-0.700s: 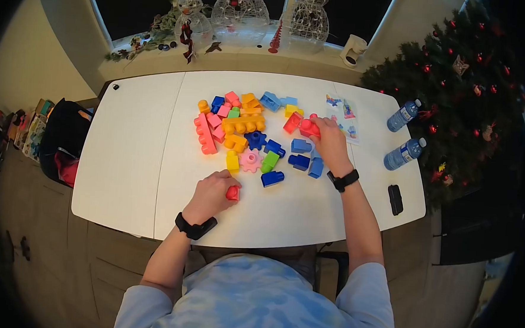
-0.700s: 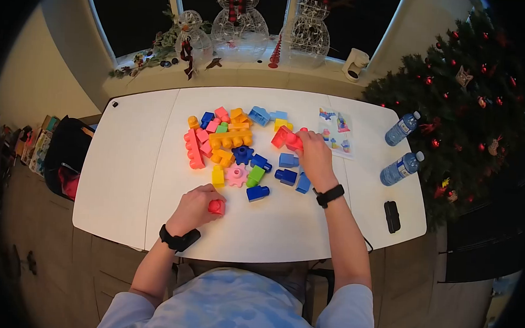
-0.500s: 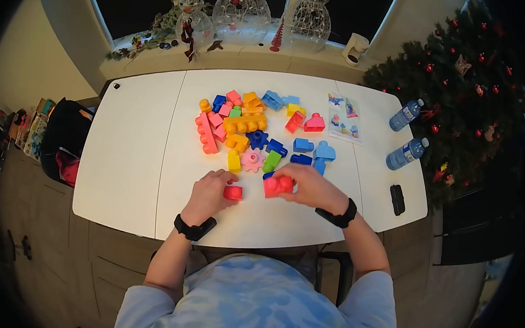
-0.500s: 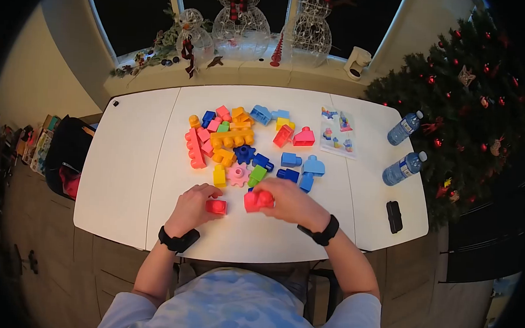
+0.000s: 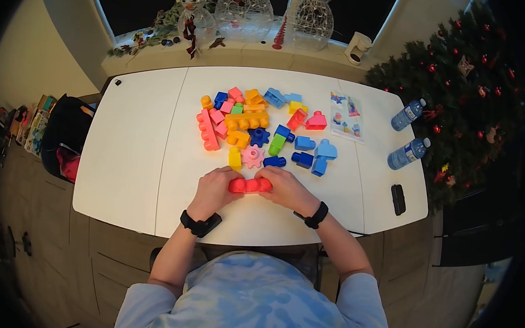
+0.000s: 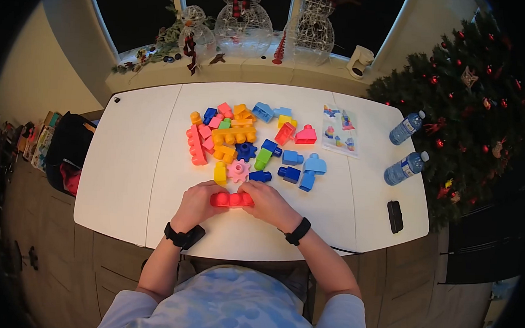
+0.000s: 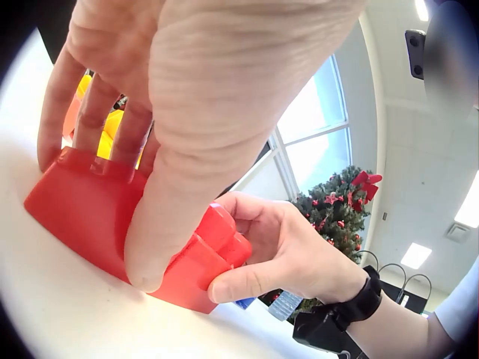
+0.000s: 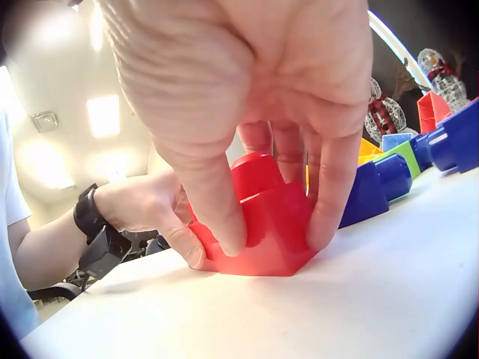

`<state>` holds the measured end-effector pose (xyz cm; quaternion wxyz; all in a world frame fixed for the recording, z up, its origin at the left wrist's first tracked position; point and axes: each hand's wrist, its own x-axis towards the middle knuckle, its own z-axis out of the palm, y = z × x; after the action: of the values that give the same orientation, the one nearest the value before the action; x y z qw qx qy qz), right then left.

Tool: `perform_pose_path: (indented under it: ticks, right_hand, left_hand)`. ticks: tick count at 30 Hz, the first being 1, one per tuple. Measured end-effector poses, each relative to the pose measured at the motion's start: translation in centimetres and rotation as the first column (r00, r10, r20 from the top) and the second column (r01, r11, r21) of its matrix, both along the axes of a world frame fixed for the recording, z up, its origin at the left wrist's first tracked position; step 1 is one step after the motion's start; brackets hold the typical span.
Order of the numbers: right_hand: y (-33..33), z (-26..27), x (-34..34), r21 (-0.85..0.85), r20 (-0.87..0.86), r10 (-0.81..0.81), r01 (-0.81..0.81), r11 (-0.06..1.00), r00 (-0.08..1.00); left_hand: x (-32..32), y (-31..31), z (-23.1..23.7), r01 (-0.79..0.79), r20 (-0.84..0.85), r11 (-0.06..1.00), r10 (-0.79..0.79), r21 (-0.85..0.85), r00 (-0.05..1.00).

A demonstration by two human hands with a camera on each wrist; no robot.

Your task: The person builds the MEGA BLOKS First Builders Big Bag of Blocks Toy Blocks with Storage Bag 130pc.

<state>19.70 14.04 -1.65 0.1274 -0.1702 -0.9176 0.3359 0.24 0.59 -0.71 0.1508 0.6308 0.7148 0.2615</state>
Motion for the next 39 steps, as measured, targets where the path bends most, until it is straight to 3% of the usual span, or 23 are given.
perform_pose_path:
  ticks: [3,6,8,10,12,13,15,19,21,25,27,29,30,31,33,35,36,37,39]
  right_hand:
    - [-0.5,0.4,0.1,-0.013,0.007,-0.017,0.017,1.000,1.000]
    - [-0.5,1.9,0.7,0.102,-0.034,-0.035,0.038,0.994,0.999]
    - [1.6,4.4,1.3,-0.058,-0.104,-0.178,0.172,0.983,0.979]
    - [6.1,5.7,2.3,0.026,-0.170,-0.298,0.306,0.952,0.939]
    - [11.1,6.3,3.2,0.242,-0.081,-0.427,0.433,0.868,0.901]
    - [13.2,5.7,3.7,0.247,-0.084,-0.424,0.431,0.868,0.902]
    - [16.9,3.4,4.2,0.460,0.026,-0.455,0.393,0.796,0.890]
    - [19.2,1.3,3.2,0.554,0.132,-0.416,0.281,0.784,0.899]
    - [19.1,1.3,1.7,0.597,0.324,-0.468,0.206,0.776,0.822]
    - [20.0,0.3,1.9,0.605,0.297,-0.467,0.214,0.767,0.833]
    - [19.8,1.6,2.7,0.480,0.200,-0.458,0.321,0.816,0.866]
    - [19.1,3.2,3.5,0.363,-0.015,-0.384,0.363,0.858,0.923]
    - [18.2,4.3,3.6,0.131,0.012,-0.445,0.440,0.888,0.895]
    - [16.6,5.4,3.5,0.130,0.014,-0.443,0.438,0.890,0.896]
    - [13.2,6.4,3.9,-0.336,-0.084,-0.355,0.309,0.890,0.931]
    - [9.4,6.5,4.2,-0.425,-0.163,-0.201,0.116,0.898,0.966]
    - [7.7,6.1,4.2,-0.518,-0.191,-0.160,0.039,0.854,0.968]
    - [5.8,5.9,4.2,-0.594,-0.156,-0.172,0.047,0.803,0.973]
    - [4.2,2.8,4.5,-0.606,-0.178,-0.148,0.010,0.795,0.973]
  left_hand:
    - [0.0,0.1,-0.1,-0.003,-0.014,1.000,0.003,-0.017,1.000]
    - [0.2,0.1,0.1,-0.001,-0.014,1.000,0.001,-0.015,1.000]
    - [0.5,0.0,0.5,-0.022,-0.005,1.000,0.022,0.014,1.000]
    - [0.6,0.1,0.2,-0.018,-0.009,0.999,0.018,0.041,1.000]
    - [0.8,0.1,-0.1,-0.019,-0.016,0.997,0.020,0.069,1.000]
    - [0.9,0.2,-0.3,-0.017,-0.012,0.996,0.018,0.082,1.000]
    - [1.1,0.3,-0.4,-0.021,-0.011,0.994,0.022,0.103,1.000]
    - [1.4,0.3,-0.8,-0.050,0.038,0.996,0.047,0.075,0.998]
    - [1.1,0.0,-1.1,-0.078,0.058,0.994,0.074,0.071,0.996]
    - [1.1,-0.1,-1.2,-0.075,0.067,0.995,0.071,0.067,0.995]
    - [1.1,-0.2,-1.3,-0.084,0.072,0.994,0.079,0.072,0.994]
    - [1.1,-0.2,-1.4,-0.081,0.086,0.994,0.075,0.073,0.994]
    - [1.0,-0.2,-1.5,-0.087,0.087,0.994,0.080,0.071,0.993]
    - [1.0,-0.2,-1.5,-0.085,0.087,0.994,0.080,0.066,0.993]
    - [1.1,-0.1,-1.7,-0.074,0.094,0.996,0.068,0.057,0.993]
    - [1.0,-0.1,-1.5,-0.077,0.069,0.995,0.073,0.058,0.995]
    - [1.0,-0.1,-1.3,-0.064,0.076,0.996,0.060,0.055,0.995]
    - [1.1,-0.1,-1.1,-0.081,0.084,0.996,0.078,0.040,0.993]
    - [1.3,-0.1,-0.9,-0.092,0.093,0.995,0.089,0.027,0.992]
